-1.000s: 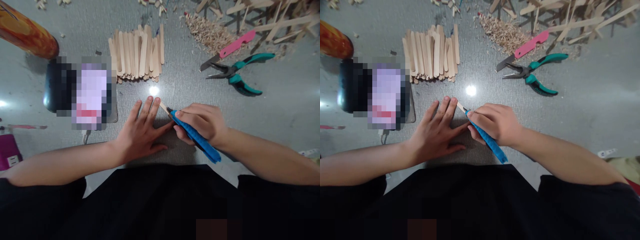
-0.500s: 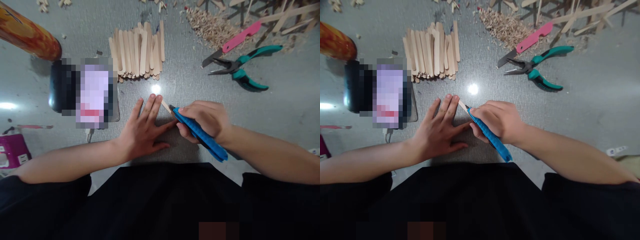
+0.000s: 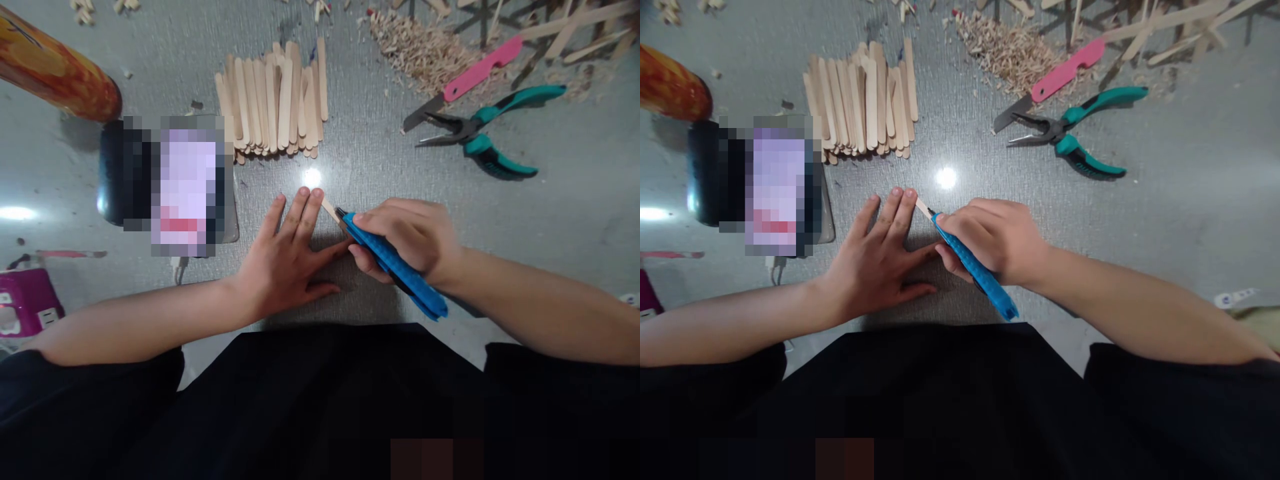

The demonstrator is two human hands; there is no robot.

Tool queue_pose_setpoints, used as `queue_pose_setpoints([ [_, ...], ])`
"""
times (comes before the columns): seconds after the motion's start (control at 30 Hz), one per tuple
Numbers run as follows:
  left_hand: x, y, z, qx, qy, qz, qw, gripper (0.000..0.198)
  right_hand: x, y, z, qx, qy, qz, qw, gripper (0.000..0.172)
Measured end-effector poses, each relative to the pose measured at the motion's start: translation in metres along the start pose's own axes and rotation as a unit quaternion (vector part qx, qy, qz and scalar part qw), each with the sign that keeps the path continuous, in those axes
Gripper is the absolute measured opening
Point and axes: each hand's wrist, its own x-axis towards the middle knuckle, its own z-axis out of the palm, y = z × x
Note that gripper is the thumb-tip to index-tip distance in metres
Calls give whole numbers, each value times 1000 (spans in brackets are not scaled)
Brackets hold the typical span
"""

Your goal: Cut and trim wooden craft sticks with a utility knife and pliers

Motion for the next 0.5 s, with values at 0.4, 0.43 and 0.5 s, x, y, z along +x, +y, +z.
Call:
queue_pose_setpoints([
  [0.4, 2, 1, -3, -9, -11, -11, 1000, 119, -1, -1, 2, 10, 11, 8, 1000, 24],
  [0.43, 2, 1, -2, -10, -7, -11, 1000, 119, -2, 0, 3, 10, 10, 7, 1000, 24],
  [0.5, 1, 0, -2, -10, -1, -9, 1000, 117, -1, 0, 3, 8, 12, 5, 1000, 23],
])
